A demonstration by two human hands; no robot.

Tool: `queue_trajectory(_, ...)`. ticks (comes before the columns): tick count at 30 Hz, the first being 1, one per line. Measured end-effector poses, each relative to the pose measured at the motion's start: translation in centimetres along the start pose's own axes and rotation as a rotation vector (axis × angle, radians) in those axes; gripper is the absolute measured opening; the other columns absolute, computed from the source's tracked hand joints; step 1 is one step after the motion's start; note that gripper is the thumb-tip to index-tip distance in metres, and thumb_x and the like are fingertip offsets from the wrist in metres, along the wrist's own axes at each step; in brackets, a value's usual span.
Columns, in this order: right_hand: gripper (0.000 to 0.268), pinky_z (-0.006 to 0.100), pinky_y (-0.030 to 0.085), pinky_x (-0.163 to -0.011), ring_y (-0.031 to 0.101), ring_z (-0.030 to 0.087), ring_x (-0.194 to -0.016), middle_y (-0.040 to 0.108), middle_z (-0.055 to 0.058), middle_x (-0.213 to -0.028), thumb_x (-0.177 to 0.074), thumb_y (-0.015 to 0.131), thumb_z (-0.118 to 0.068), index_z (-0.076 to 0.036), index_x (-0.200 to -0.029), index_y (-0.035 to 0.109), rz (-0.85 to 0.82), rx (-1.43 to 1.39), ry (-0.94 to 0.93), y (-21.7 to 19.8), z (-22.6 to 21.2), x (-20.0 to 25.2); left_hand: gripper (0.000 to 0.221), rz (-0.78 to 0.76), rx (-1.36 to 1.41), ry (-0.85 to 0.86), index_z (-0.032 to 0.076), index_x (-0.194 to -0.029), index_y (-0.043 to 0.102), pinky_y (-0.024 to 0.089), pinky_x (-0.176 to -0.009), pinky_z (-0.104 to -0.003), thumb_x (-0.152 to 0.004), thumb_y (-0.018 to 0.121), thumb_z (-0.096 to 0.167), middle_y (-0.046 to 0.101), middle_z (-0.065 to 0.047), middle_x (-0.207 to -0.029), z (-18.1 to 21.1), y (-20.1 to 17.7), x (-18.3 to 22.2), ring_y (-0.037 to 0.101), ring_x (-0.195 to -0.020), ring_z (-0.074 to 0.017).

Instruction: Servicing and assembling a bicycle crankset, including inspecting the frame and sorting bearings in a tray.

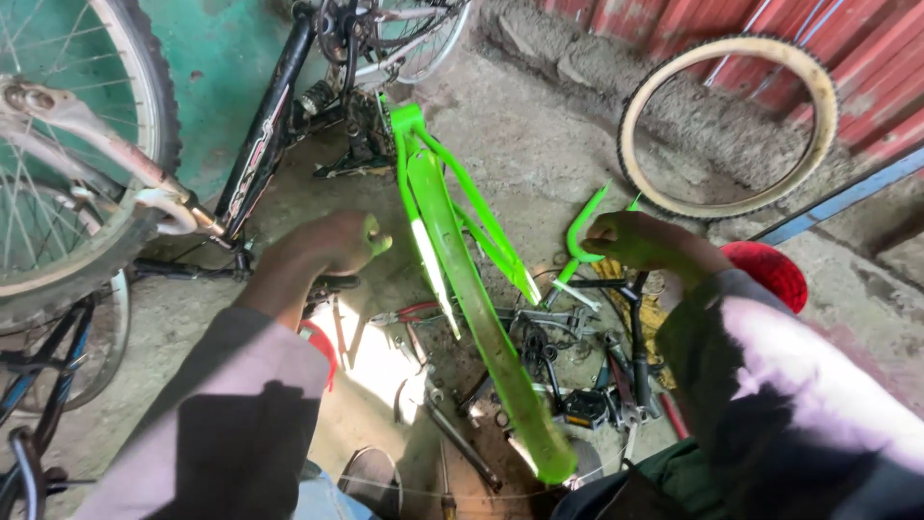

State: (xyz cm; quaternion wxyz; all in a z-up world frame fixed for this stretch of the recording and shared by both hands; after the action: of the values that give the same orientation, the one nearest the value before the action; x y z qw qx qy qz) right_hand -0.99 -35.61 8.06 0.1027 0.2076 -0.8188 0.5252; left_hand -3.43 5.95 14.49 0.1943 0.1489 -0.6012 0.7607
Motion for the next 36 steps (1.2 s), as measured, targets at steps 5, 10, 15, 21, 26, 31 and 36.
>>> queue_trajectory(5, 0.049, 0.05, 0.054, -0.097, 0.075, 0.041, -0.108, 0.077, 0.026, -0.116, -0.094, 0.066, -0.034, -0.005, -0.134, 0.065, -0.078, 0.011, 0.094, 1.3, 1.2, -0.2, 0.051, 0.021, -0.027, 0.02, 0.014, -0.14, 0.063, 0.046, -0.112, -0.052, -0.103, 0.047, 0.046, 0.064, -0.019, -0.141, -3.2, 1.3, -2.8, 0.057, -0.136, -0.0378)
queue_trajectory(10, 0.054, 0.035, 0.052, -0.088, 0.07, 0.029, -0.085, 0.066, 0.017, -0.1, -0.093, 0.067, -0.028, 0.001, -0.138, 0.062, -0.071, -0.457, 0.168, 4.0, 2.5, -2.5, 0.057, -0.131, -0.044, 0.057, 0.01, -0.137, 0.065, 0.045, -0.116, -0.052, -0.102, 0.04, 0.048, 0.063, -0.021, -0.145, -2.1, 1.9, -1.8, 0.055, -0.14, -0.0381)
queue_trajectory(15, 0.039, 0.043, 0.059, -0.085, 0.079, 0.031, -0.092, 0.08, 0.015, -0.101, -0.097, 0.061, -0.04, -0.017, -0.128, 0.069, -0.141, 0.07, -0.064, 4.8, 2.2, -4.2, 0.054, -0.13, -0.048, 0.082, 0.01, -0.131, 0.069, 0.047, -0.113, -0.051, -0.1, 0.045, 0.047, 0.066, -0.021, -0.139, -2.9, 3.5, -4.9, 0.059, -0.135, -0.0385)
queue_trajectory(21, 0.041, 0.048, 0.057, -0.093, 0.077, 0.035, -0.101, 0.08, 0.017, -0.101, -0.097, 0.06, -0.043, -0.016, -0.127, 0.07, -0.166, 0.114, -0.058, 5.4, 2.1, -5.3, 0.046, -0.076, -0.077, 0.062, 0.016, -0.113, 0.077, 0.053, -0.103, -0.048, -0.098, 0.049, 0.049, 0.074, -0.016, -0.124, -5.5, 3.4, -6.0, 0.066, -0.124, -0.0362)
queue_trajectory(26, 0.043, 0.048, 0.055, -0.098, 0.076, 0.035, -0.106, 0.082, 0.015, -0.101, -0.095, 0.061, -0.045, -0.02, -0.129, 0.071, -0.185, 0.162, 0.006, 5.0, 2.5, -5.0, 0.043, -0.038, -0.063, 0.046, 0.015, -0.113, 0.077, 0.053, -0.101, -0.046, -0.1, 0.052, 0.048, 0.075, -0.016, -0.118, -7.4, 3.5, -6.3, 0.067, -0.122, -0.035)
queue_trajectory(31, 0.032, 0.053, 0.054, -0.098, 0.073, 0.041, -0.108, 0.079, 0.015, -0.103, -0.094, 0.06, -0.034, -0.026, -0.122, 0.074, 0.033, 0.175, 0.007, 3.4, -2.3, -3.3, 0.042, 0.055, 0.027, 0.104, 0.005, -0.121, 0.073, 0.053, -0.099, -0.053, -0.098, 0.053, 0.034, 0.072, -0.025, -0.124, -5.1, 2.1, -2.6, 0.066, -0.121, -0.0443)
queue_trajectory(36, 0.015, 0.055, 0.055, -0.073, 0.071, 0.045, -0.085, 0.072, 0.016, -0.091, -0.094, 0.066, -0.02, -0.015, -0.107, 0.072, 0.491, 0.143, -0.42, 1.0, -6.9, -2.0, 0.041, 0.17, 0.108, 0.195, 0.007, -0.131, 0.069, 0.054, -0.096, -0.05, -0.103, 0.052, 0.031, 0.071, -0.021, -0.121, -3.6, 0.7, -2.6, 0.067, -0.116, -0.0388)
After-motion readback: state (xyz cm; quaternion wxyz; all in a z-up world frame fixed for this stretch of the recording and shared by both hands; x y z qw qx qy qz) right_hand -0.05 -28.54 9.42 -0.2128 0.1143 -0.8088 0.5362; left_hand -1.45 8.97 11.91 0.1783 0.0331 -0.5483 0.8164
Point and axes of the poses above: each hand's wrist, its own x-axis away from the middle knuckle, its own y-axis out of the palm, z = x × y, the point moved 1 cm from there along -x, towards the middle knuckle
